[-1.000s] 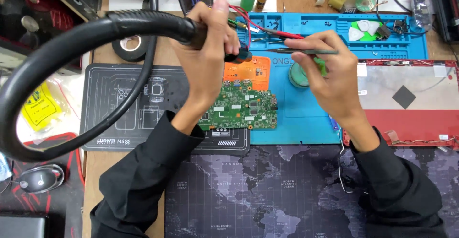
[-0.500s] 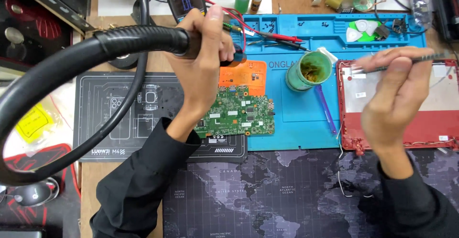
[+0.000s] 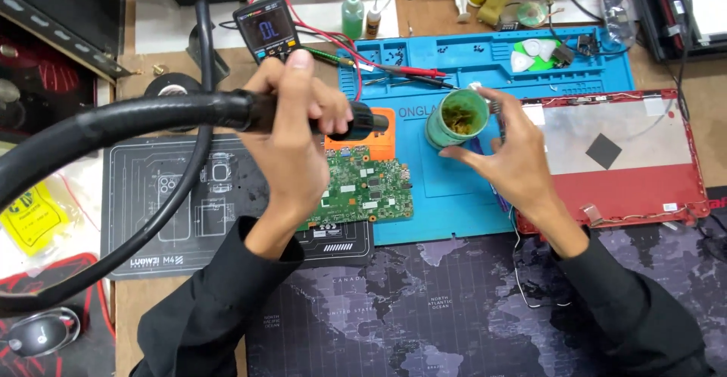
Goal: Using a hot air rework station and tweezers to desolder or reposition components on a laptop motherboard.
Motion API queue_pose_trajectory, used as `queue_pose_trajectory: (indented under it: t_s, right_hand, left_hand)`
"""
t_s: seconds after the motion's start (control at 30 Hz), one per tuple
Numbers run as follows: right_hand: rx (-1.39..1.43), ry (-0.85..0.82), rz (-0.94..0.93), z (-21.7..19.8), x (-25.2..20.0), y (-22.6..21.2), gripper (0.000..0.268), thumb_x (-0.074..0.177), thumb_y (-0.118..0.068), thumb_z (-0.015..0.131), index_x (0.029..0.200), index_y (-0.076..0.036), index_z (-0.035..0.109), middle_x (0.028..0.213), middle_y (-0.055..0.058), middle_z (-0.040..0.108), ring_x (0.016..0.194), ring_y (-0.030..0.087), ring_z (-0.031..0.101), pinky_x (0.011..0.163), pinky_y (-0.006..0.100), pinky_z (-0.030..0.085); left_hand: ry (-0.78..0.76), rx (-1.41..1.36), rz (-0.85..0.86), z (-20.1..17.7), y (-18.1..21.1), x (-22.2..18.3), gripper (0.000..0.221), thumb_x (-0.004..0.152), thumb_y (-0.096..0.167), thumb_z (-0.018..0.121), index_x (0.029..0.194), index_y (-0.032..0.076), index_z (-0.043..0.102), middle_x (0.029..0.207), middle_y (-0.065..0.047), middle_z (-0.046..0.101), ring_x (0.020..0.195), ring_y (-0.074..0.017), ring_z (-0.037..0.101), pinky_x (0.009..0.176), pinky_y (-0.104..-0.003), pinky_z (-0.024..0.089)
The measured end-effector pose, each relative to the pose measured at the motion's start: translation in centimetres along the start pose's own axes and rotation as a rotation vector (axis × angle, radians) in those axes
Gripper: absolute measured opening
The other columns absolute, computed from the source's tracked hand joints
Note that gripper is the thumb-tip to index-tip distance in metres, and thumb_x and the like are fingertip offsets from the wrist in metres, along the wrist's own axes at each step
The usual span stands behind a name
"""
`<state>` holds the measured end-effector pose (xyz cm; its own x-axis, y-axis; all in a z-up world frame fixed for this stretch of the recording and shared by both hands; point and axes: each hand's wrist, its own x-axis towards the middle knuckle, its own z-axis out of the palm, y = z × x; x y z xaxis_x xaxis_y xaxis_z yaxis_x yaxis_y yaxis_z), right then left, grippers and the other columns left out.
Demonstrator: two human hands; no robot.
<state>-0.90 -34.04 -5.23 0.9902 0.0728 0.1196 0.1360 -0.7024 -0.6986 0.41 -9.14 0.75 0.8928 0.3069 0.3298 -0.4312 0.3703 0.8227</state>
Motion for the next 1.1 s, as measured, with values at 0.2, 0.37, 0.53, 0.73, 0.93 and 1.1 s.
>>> queue_pose_trajectory:
  t_s: [0.2, 0.37, 0.53, 0.73, 0.93, 1.1]
  right_hand:
    - [-0.029, -0.041, 0.069, 0.6, 0.4, 0.5, 0.081, 0.073, -0.035, 0.093, 0.139, -0.010, 0.052, 0.134, 0.009, 0.066, 0.120, 0.024, 0.062, 0.065, 0.036, 0.060]
    - [-0.050, -0.050, 0.027, 0.6, 0.5, 0.6, 0.084, 0.074, -0.033, 0.092, 0.142, -0.008, 0.050, 0.130, 0.010, 0.068, 0.116, 0.024, 0.065, 0.065, 0.035, 0.060]
    - [-0.053, -0.072, -0.011, 0.5, 1.0, 0.5, 0.079, 0.076, -0.032, 0.090, 0.139, -0.008, 0.050, 0.132, 0.011, 0.068, 0.116, 0.025, 0.066, 0.063, 0.035, 0.060]
    - [0.052, -0.081, -0.109, -0.8, 4.8, -0.2, 0.074, 0.073, -0.026, 0.093, 0.132, -0.004, 0.054, 0.122, 0.012, 0.071, 0.110, 0.024, 0.069, 0.088, 0.031, 0.058]
    - [-0.012, 0.094, -0.354, 0.2, 13.3, 2.7, 0.072, 0.087, -0.028, 0.095, 0.134, 0.009, 0.054, 0.125, 0.026, 0.069, 0.109, 0.035, 0.068, 0.091, 0.041, 0.057]
    - [-0.088, 0.093, -0.309, 2.5, 17.4, 4.8, 0.062, 0.084, -0.025, 0.100, 0.115, -0.002, 0.052, 0.105, 0.014, 0.067, 0.088, 0.024, 0.062, 0.066, 0.039, 0.049]
  left_hand:
    - [0.055, -0.021, 0.000, 0.0, 0.9, 0.7, 0.037, 0.100, 0.018, 0.056, 0.069, 0.011, 0.038, 0.051, -0.005, 0.038, 0.043, -0.0185, 0.044, 0.051, -0.034, 0.045]
    - [0.048, -0.047, -0.021, -0.1, 0.7, 0.6, 0.036, 0.102, 0.017, 0.055, 0.071, 0.011, 0.038, 0.052, -0.005, 0.037, 0.044, -0.0187, 0.044, 0.053, -0.034, 0.046]
    - [0.107, -0.092, -0.079, 0.1, 0.8, 1.4, 0.034, 0.100, 0.014, 0.055, 0.070, 0.011, 0.039, 0.051, -0.006, 0.038, 0.044, -0.0212, 0.046, 0.053, -0.036, 0.046]
    - [0.113, -0.083, -0.049, 0.5, 1.0, 2.2, 0.034, 0.101, 0.017, 0.055, 0.070, 0.012, 0.039, 0.052, -0.006, 0.039, 0.044, -0.0223, 0.047, 0.056, -0.036, 0.047]
    - [0.106, -0.051, -0.027, 0.7, 0.7, 1.9, 0.035, 0.101, 0.018, 0.053, 0.070, 0.012, 0.038, 0.052, -0.006, 0.036, 0.043, -0.0219, 0.043, 0.054, -0.036, 0.046]
    - [0.077, -0.047, -0.068, 0.2, 0.1, 1.2, 0.035, 0.103, 0.014, 0.051, 0.071, 0.011, 0.037, 0.052, -0.006, 0.037, 0.044, -0.0222, 0.044, 0.054, -0.037, 0.045]
